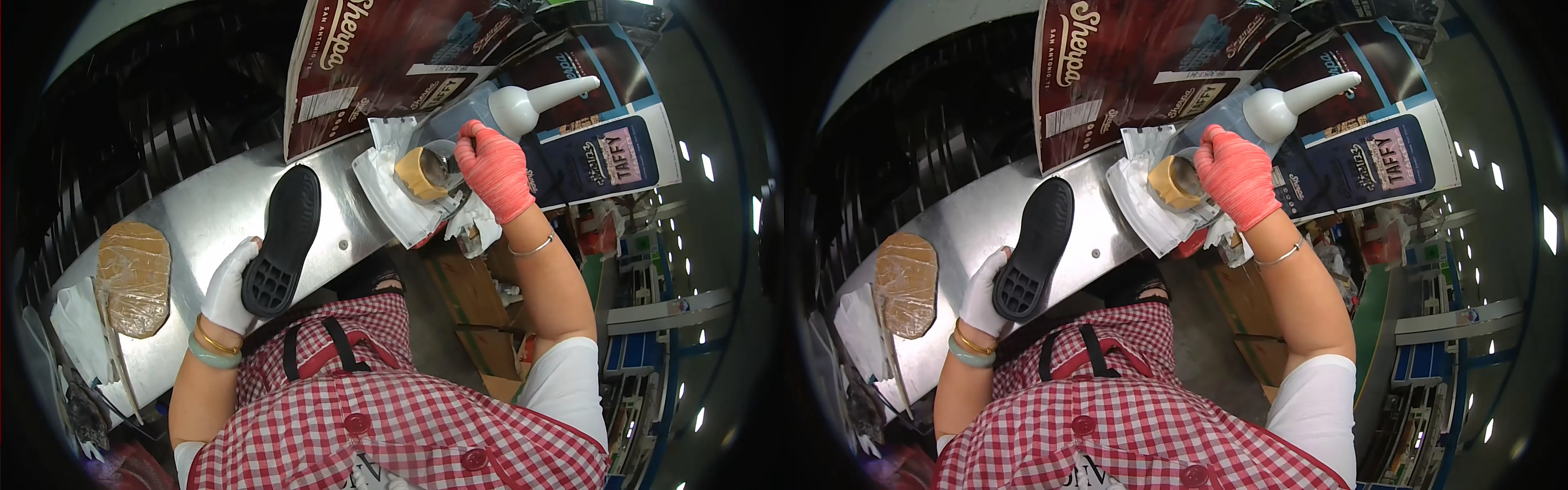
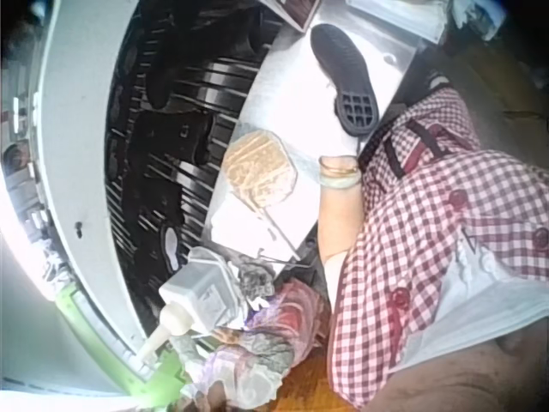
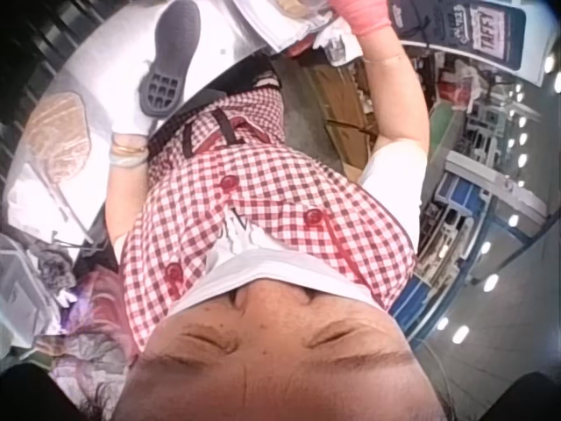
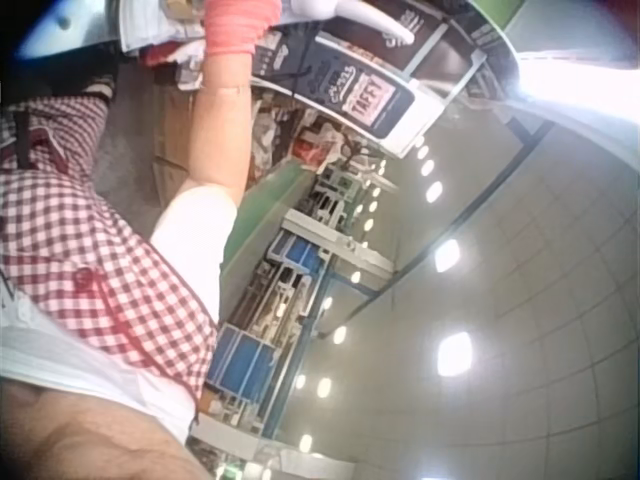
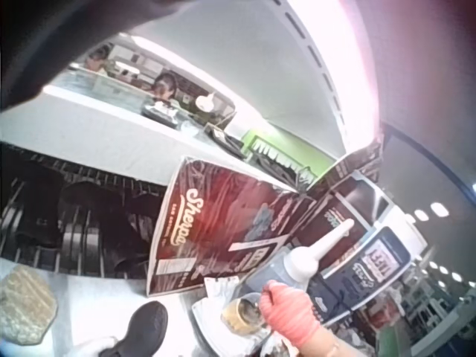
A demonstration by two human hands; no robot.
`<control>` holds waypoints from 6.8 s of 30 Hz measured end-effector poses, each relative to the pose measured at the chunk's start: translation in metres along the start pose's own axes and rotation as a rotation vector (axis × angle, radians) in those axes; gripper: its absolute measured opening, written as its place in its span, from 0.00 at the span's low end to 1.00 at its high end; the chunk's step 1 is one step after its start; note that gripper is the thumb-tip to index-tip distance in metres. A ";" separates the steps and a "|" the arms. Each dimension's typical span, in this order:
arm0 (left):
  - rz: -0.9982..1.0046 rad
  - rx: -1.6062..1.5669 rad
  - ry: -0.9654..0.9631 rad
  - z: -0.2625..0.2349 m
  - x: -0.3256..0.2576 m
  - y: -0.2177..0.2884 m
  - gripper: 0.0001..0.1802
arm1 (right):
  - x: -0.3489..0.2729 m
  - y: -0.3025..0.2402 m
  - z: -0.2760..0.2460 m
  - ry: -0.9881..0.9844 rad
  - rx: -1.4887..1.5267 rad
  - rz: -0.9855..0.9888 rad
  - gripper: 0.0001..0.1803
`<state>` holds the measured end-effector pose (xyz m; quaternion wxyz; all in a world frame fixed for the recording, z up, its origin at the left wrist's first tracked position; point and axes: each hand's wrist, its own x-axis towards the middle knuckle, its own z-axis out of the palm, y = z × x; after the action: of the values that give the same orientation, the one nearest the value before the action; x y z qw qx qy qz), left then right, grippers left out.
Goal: The person applies a dark liquid adhesive to the bottom of black shoe soles using a small brush. They repeatedly dip the brush into a container of glue and spread it across the sole's surface, then place the treated soles onto a green conveyor belt.
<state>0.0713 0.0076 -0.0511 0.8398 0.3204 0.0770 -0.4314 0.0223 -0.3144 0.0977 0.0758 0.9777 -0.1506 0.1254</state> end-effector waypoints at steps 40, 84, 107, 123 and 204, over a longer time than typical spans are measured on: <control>-0.005 -0.046 -0.099 -0.019 0.010 -0.005 0.13 | -0.010 0.017 -0.005 0.024 0.425 0.053 0.08; 0.014 -0.024 -0.081 -0.021 0.012 -0.008 0.14 | -0.026 0.024 0.016 0.118 0.004 0.001 0.09; -0.197 -0.096 -0.094 0.009 -0.004 -0.009 0.28 | -0.039 0.046 0.012 0.133 0.483 -0.016 0.12; -0.080 0.074 0.050 0.017 -0.017 -0.020 0.26 | -0.042 0.053 0.017 0.221 0.378 -0.028 0.11; 0.001 0.069 -0.118 -0.016 -0.030 -0.038 0.31 | -0.043 0.067 0.042 0.084 0.640 0.133 0.16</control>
<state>0.0259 0.0214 -0.0691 0.8314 0.3233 0.0121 -0.4518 -0.0291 -0.3733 0.0529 -0.2375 0.9339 -0.1637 0.2114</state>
